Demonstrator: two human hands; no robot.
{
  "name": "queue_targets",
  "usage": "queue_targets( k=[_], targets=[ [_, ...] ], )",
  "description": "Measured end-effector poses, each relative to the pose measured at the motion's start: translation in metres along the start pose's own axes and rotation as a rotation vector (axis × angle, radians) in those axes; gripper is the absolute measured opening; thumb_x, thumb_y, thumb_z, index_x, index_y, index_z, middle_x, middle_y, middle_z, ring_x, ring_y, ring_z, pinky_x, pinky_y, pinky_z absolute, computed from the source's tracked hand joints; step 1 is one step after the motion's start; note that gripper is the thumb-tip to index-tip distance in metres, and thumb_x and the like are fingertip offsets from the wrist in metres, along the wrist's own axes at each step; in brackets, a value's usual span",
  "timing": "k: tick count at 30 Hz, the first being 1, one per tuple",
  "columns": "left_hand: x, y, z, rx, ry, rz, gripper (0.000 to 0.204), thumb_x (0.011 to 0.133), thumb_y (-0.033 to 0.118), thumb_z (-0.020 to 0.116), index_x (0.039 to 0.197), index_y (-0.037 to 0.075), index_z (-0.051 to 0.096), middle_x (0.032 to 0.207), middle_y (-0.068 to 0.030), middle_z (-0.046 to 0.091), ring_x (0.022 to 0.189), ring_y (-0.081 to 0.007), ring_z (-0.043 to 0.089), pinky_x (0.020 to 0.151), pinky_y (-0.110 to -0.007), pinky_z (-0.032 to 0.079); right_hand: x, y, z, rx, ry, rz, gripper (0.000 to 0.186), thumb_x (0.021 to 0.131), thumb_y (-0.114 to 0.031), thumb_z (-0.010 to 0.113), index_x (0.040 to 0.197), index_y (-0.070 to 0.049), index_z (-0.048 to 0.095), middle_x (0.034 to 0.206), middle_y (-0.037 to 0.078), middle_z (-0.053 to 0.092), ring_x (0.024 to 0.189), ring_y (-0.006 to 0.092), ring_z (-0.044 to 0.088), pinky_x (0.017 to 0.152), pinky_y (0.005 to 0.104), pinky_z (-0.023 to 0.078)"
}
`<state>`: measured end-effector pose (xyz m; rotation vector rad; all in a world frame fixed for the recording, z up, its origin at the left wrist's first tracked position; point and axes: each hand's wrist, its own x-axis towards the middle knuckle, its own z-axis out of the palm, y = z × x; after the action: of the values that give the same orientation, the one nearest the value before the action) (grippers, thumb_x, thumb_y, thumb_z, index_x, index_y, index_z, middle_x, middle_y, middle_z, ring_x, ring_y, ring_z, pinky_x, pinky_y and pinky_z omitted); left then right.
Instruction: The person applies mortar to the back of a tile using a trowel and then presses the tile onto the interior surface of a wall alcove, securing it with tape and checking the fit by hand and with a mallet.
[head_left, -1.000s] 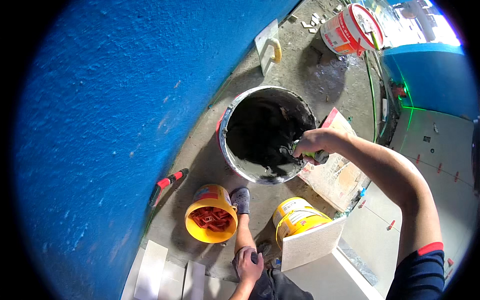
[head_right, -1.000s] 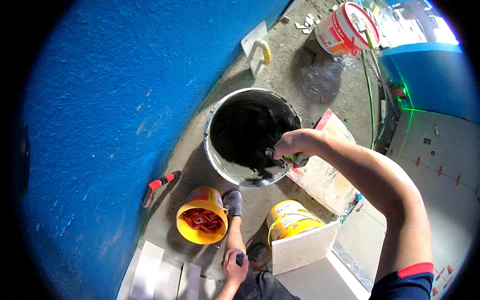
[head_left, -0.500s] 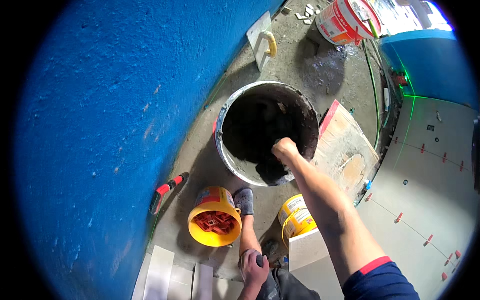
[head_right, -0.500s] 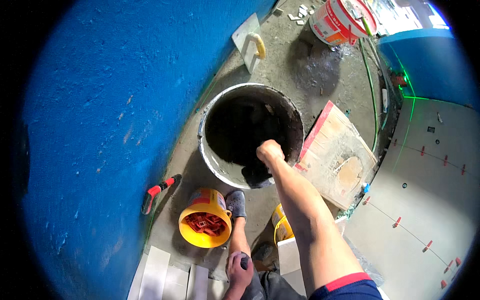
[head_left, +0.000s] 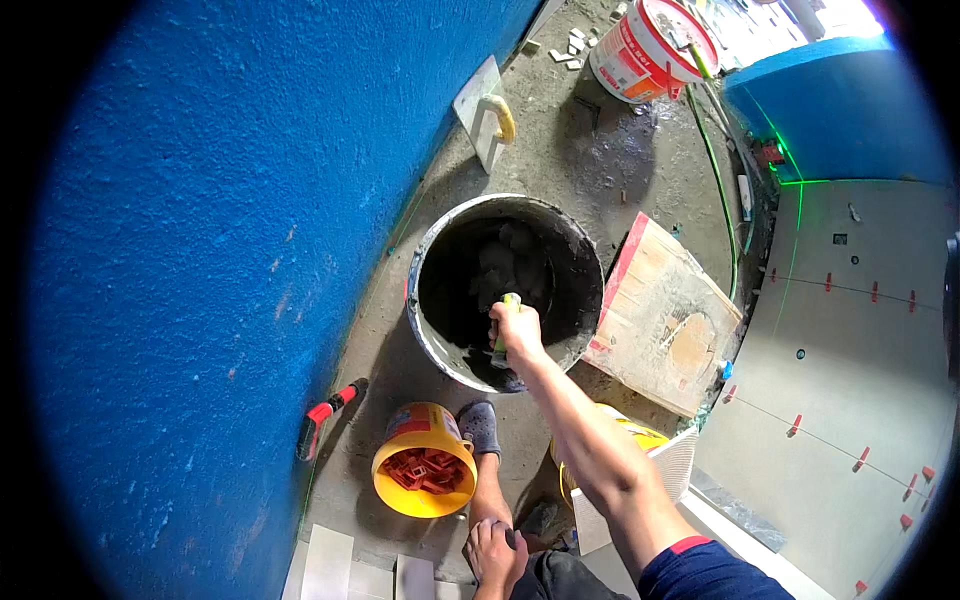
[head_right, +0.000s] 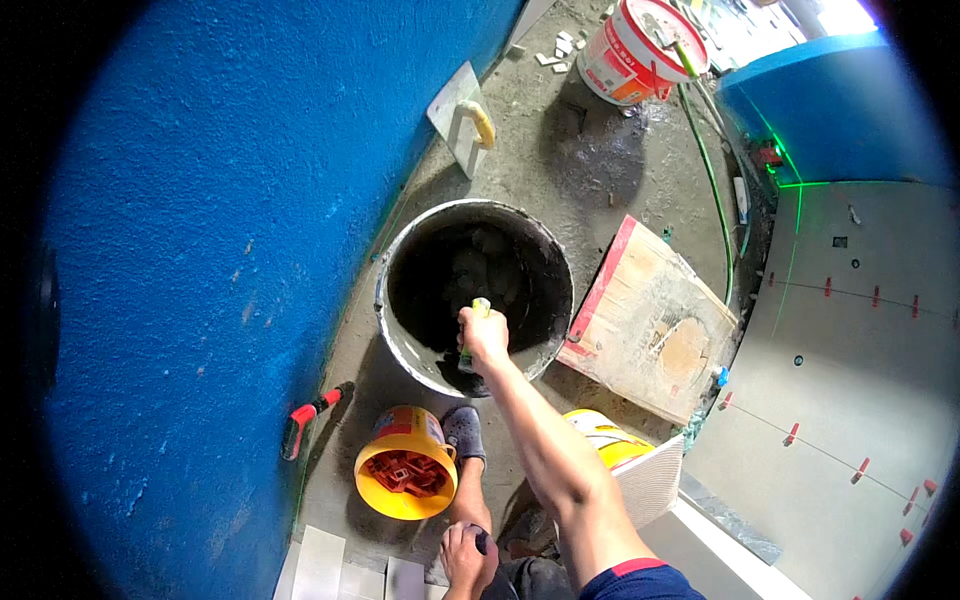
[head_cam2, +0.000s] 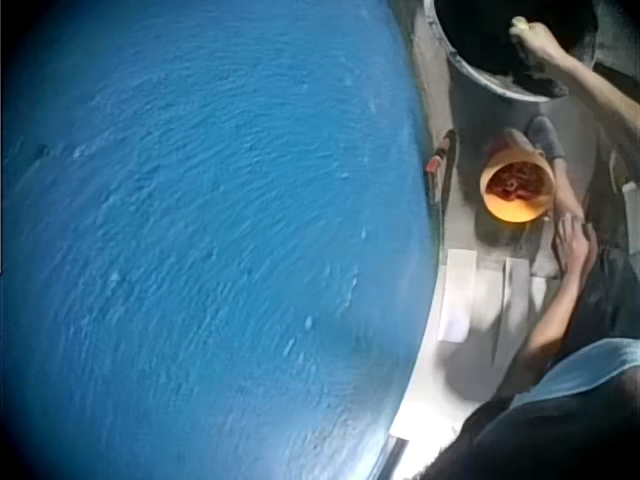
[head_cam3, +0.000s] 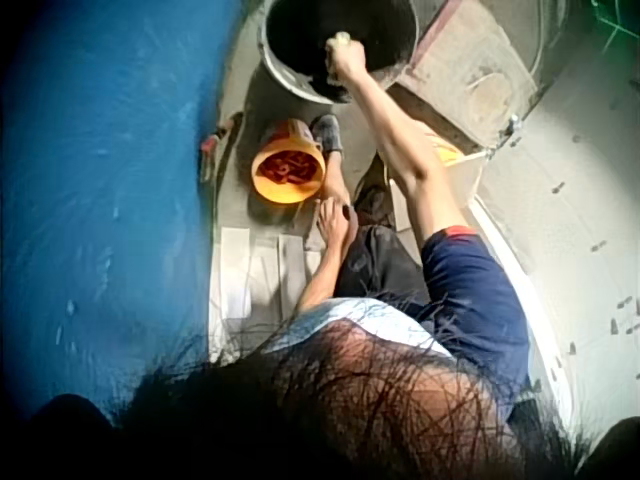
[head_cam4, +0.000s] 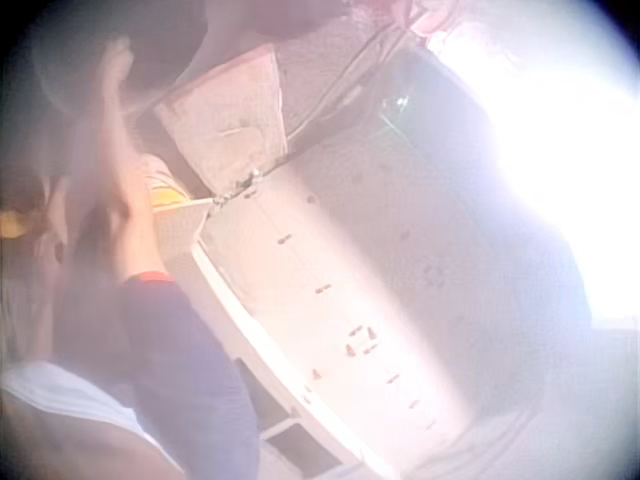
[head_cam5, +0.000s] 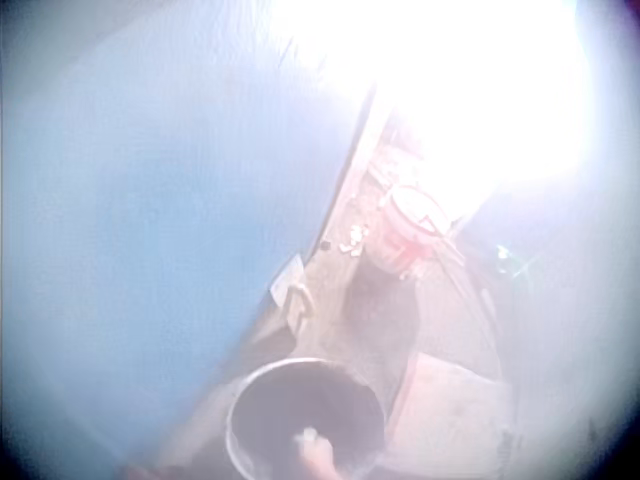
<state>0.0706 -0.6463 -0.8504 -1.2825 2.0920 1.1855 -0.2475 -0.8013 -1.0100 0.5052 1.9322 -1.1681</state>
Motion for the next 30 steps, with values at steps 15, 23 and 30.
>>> queue_targets(
  k=[15, 23, 30],
  targets=[
    [-0.034, -0.016, 0.023, 0.068, 0.042, 0.057, 0.025, 0.072, 0.024, 0.067, 0.088, 0.005, 0.066, 0.111, -0.0132, 0.059, 0.111, -0.0375, 0.052, 0.094, -0.05, 0.042, -0.114, -0.007, -0.01, 0.301, -0.058, -0.367, 0.011, 0.084, -0.015, 0.06, 0.078, -0.007, 0.054, 0.064, 0.0, 0.052, 0.052, 0.0108, 0.052, 0.048, 0.0272, 0.043],
    [-0.062, -0.037, 0.06, 0.166, 0.143, 0.175, 0.032, 0.076, 0.022, 0.067, 0.1, 0.0, 0.063, 0.114, -0.0151, 0.058, 0.112, -0.0375, 0.051, 0.094, -0.049, 0.043, -0.292, 0.048, -0.205, 0.586, -0.31, -0.205, 0.043, 0.083, -0.035, 0.062, 0.112, -0.005, 0.049, 0.077, 0.003, 0.053, 0.064, 0.0118, 0.05, 0.055, 0.0251, 0.043],
    [-0.085, -0.044, 0.08, 0.234, 0.109, 0.221, 0.029, 0.076, 0.021, 0.065, 0.095, -0.001, 0.062, 0.113, -0.0174, 0.059, 0.113, -0.0366, 0.051, 0.096, -0.048, 0.041, -0.416, 0.207, -0.387, -0.497, 0.226, -0.474, 0.038, 0.086, -0.025, 0.064, 0.113, 0.0, 0.056, 0.089, 0.02, 0.066, 0.074, 0.039, 0.064, 0.069, 0.0409, 0.053]
  ],
)
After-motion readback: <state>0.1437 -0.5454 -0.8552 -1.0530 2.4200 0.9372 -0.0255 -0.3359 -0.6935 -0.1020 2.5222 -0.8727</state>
